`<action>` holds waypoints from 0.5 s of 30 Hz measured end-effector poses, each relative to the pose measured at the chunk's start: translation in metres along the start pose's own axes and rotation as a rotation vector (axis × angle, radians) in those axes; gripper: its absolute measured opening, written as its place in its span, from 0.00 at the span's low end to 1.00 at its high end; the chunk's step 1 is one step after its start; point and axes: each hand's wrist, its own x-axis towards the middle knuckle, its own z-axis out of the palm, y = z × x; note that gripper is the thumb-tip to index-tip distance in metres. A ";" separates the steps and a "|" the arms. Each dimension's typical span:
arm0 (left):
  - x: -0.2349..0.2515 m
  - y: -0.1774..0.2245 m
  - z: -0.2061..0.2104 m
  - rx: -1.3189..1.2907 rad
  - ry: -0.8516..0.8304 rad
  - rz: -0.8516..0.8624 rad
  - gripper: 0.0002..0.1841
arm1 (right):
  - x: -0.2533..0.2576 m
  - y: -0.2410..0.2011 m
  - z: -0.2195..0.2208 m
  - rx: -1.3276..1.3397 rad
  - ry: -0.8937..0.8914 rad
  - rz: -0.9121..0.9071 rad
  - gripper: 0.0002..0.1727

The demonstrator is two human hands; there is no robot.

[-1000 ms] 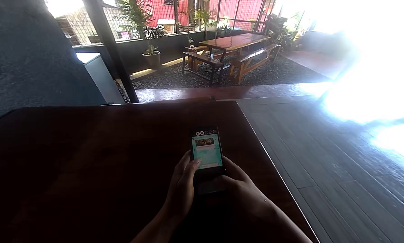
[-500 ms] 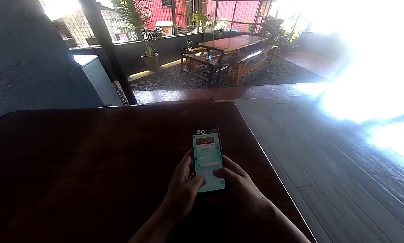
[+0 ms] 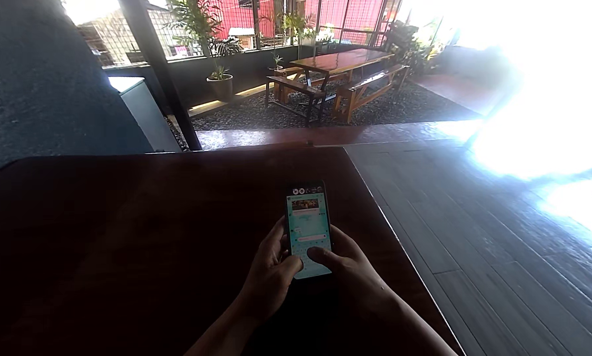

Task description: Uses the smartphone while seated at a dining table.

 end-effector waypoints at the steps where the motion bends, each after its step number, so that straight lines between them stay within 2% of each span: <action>1: 0.000 0.000 0.000 0.000 -0.001 0.001 0.36 | 0.000 0.000 0.000 -0.001 0.003 0.001 0.22; 8: 0.000 0.001 0.000 -0.013 -0.027 0.007 0.35 | -0.001 -0.001 0.002 -0.024 0.036 -0.011 0.21; 12: 0.001 0.001 0.001 0.019 0.019 -0.006 0.33 | -0.001 -0.002 0.001 -0.024 0.019 -0.004 0.22; 15: 0.000 0.000 -0.001 -0.003 -0.020 0.006 0.34 | -0.001 -0.002 0.003 -0.036 0.047 -0.005 0.21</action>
